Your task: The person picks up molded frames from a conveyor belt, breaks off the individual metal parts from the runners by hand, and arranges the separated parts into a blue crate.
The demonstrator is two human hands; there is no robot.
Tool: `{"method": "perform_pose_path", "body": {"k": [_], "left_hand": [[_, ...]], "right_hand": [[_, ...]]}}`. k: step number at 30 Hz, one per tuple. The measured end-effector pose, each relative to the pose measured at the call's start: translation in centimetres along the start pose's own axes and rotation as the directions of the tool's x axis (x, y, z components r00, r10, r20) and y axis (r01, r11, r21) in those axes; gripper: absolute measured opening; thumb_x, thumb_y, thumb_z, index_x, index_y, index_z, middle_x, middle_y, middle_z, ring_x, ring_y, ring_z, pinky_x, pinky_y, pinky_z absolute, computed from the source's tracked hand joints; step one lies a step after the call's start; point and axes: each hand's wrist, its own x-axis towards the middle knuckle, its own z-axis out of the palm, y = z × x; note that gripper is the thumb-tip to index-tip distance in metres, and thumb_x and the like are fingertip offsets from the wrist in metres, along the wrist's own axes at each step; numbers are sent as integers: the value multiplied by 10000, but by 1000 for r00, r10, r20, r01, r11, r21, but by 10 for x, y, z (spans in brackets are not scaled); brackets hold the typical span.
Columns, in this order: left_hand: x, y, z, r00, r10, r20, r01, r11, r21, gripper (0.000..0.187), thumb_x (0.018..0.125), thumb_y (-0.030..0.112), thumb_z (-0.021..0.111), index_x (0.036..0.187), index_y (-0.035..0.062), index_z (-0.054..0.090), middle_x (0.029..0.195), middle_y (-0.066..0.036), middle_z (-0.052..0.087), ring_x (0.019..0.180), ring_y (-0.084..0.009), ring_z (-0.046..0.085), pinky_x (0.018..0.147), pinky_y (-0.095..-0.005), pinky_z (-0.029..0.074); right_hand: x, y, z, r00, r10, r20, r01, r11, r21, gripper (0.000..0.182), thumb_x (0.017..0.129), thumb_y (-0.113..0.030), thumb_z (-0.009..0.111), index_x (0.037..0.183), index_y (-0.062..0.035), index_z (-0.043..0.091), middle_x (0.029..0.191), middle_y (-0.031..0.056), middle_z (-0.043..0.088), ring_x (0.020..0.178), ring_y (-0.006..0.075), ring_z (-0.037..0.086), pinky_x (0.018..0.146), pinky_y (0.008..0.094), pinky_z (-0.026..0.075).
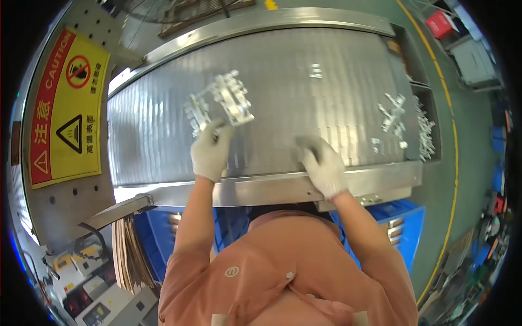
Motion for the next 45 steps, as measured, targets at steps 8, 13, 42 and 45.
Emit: {"method": "perform_pose_path", "body": {"k": [8,13,42,45], "left_hand": [[-77,110,70,816,457,355,-499,866,32,296,979,356,805,1163,124,824,957,-169,822,869,-369,805,788,-455,632],[-76,129,81,736,495,461,-614,775,148,290,992,376,773,1135,128,825,887,-156,800,816,-348,791,763,-456,619],[-17,142,60,937,183,296,-114,965,-237,767,985,609,675,1406,-32,697,1243,-222,813,1148,-383,788,1062,-431,566],[-16,162,49,838,87,539,-52,995,-81,762,999,701,588,1234,3,784,1135,-208,826,1101,-349,789,1006,-420,568]], "right_hand": [[64,-7,-60,944,297,145,-297,955,-23,692,1066,-629,588,1199,23,780,1123,276,803,1107,456,761,963,508,574],[45,-15,-71,999,28,-29,-38,870,-491,547,1115,-544,528,1046,-74,799,1046,269,797,1047,439,775,822,540,598],[11,3,-73,986,158,-47,-137,942,306,602,1074,-531,648,997,62,721,824,160,673,820,234,671,800,426,543],[8,-1,-70,988,121,-101,-90,960,265,587,1085,-521,658,1004,56,728,841,179,702,828,268,695,802,442,550]]}}
